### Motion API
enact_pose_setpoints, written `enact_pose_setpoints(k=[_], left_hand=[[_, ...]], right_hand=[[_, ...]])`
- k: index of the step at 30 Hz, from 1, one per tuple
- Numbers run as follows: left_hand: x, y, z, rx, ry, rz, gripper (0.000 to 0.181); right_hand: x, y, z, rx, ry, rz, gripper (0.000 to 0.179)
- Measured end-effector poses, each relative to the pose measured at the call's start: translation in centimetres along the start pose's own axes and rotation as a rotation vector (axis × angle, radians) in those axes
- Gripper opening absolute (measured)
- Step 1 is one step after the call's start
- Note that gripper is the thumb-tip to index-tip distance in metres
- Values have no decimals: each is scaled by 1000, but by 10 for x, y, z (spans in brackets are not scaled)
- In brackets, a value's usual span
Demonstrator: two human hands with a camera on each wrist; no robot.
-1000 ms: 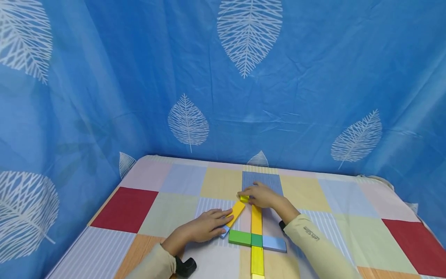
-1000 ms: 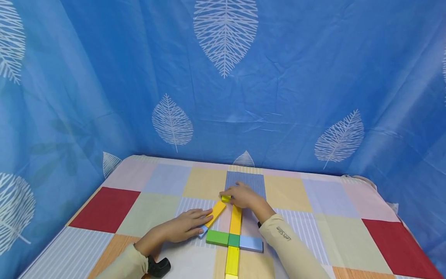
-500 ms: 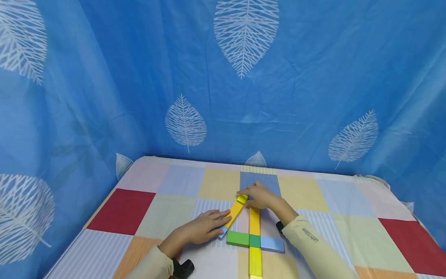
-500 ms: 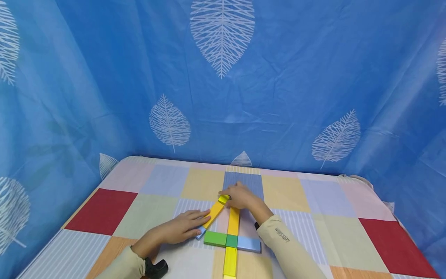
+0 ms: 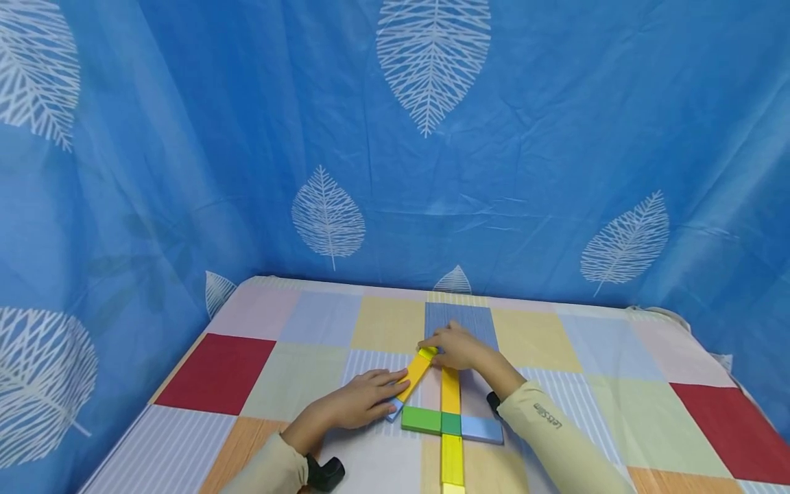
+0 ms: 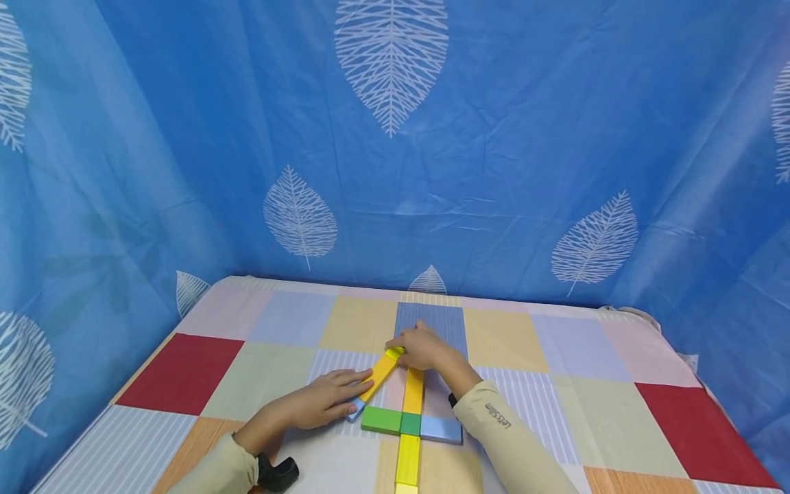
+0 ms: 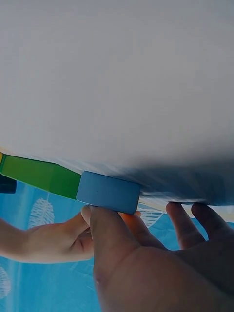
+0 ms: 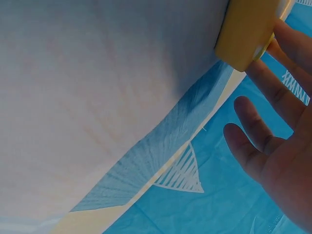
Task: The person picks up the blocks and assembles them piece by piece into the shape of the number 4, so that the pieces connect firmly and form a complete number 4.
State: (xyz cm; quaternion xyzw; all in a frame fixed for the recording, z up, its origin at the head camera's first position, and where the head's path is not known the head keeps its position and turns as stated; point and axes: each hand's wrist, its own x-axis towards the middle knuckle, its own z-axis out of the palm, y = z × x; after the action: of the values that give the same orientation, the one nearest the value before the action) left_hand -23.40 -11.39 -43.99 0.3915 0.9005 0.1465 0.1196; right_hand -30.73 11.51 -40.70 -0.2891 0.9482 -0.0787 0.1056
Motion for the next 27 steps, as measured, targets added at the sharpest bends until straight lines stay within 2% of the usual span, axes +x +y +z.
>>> enact_pose_setpoints(k=[6, 10, 13, 17, 20, 23, 25, 27], left_hand=[[1, -2, -2, -24, 16, 26, 48], [4, -4, -5, -58, 16, -1, 48], [6, -5, -7, -76, 12, -17, 48], [8, -10, -9, -117, -23, -35, 46], [8, -18, -15, -167, -48, -65, 42], [10, -27, -23, -189, -25, -77, 33], [13, -30, -29, -198, 3, -90, 28], [16, -29, -33, -186, 36, -124, 31]], right_hand=[[0, 1, 1, -23, -1, -8, 34], [4, 3, 1, -20, 10, -4, 34], [3, 6, 0, 30, 45, 41, 38], [-11, 11, -5, 108, 107, 51, 42], [-21, 16, -10, 124, 135, 5, 44], [-33, 20, -14, 118, 196, -9, 48], [-42, 22, -15, 130, 252, 6, 52], [-53, 21, -13, 155, 288, 41, 59]])
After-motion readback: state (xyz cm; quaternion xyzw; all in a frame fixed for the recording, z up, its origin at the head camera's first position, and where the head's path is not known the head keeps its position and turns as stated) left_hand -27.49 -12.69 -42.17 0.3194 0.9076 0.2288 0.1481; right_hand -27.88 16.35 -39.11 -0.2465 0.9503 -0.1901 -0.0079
